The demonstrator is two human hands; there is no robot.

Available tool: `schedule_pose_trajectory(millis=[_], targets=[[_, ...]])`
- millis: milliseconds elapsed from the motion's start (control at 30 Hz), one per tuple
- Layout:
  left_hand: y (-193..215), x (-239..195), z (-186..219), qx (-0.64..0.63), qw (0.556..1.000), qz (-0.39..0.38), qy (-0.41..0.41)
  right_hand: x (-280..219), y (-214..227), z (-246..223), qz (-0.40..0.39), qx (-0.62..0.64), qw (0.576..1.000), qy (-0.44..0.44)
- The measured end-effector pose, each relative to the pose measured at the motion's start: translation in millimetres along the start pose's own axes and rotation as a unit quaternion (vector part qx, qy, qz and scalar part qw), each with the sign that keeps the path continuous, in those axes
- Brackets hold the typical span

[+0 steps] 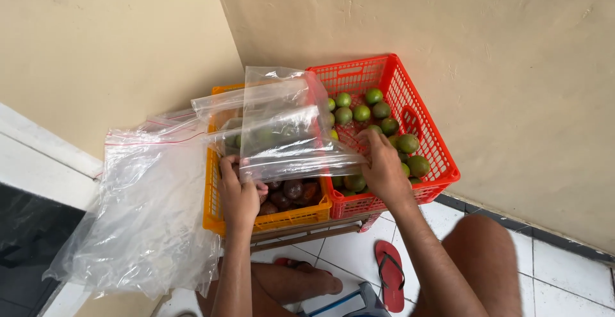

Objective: The person places green fruits from a red basket into clear plastic bags. They seal each bag and set it aside in a yellow basket. The person repeats this process for multiple bags.

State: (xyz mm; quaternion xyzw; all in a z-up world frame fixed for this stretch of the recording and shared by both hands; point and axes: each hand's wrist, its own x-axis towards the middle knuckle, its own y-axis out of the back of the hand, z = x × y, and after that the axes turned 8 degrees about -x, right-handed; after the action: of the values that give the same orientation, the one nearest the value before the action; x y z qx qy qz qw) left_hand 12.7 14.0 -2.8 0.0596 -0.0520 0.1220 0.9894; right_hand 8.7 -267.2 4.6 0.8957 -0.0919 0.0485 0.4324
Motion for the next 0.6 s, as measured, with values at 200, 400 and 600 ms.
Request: schedule_pose_trajectory(millis=[200, 400, 600], targets=[[-2.3, 1.9, -4.6, 0.014, 1.0, -0.001, 0.006, -8.0, 8.9, -19.3, -0.035, -0.093, 0.995, -0.021], [-8.9, -6.8, -2.2, 0.155, 0.98, -0.008, -0.124, -13.8, 7.4, 0.4, 0.09, -0.002, 0.996, -0.017], [-13.5, -19.1, 0.7, 0.143, 0.975, -0.001, -0.17, -14.0, 2.6, 12.1, 0.107, 0.028, 0.993, 0.051]])
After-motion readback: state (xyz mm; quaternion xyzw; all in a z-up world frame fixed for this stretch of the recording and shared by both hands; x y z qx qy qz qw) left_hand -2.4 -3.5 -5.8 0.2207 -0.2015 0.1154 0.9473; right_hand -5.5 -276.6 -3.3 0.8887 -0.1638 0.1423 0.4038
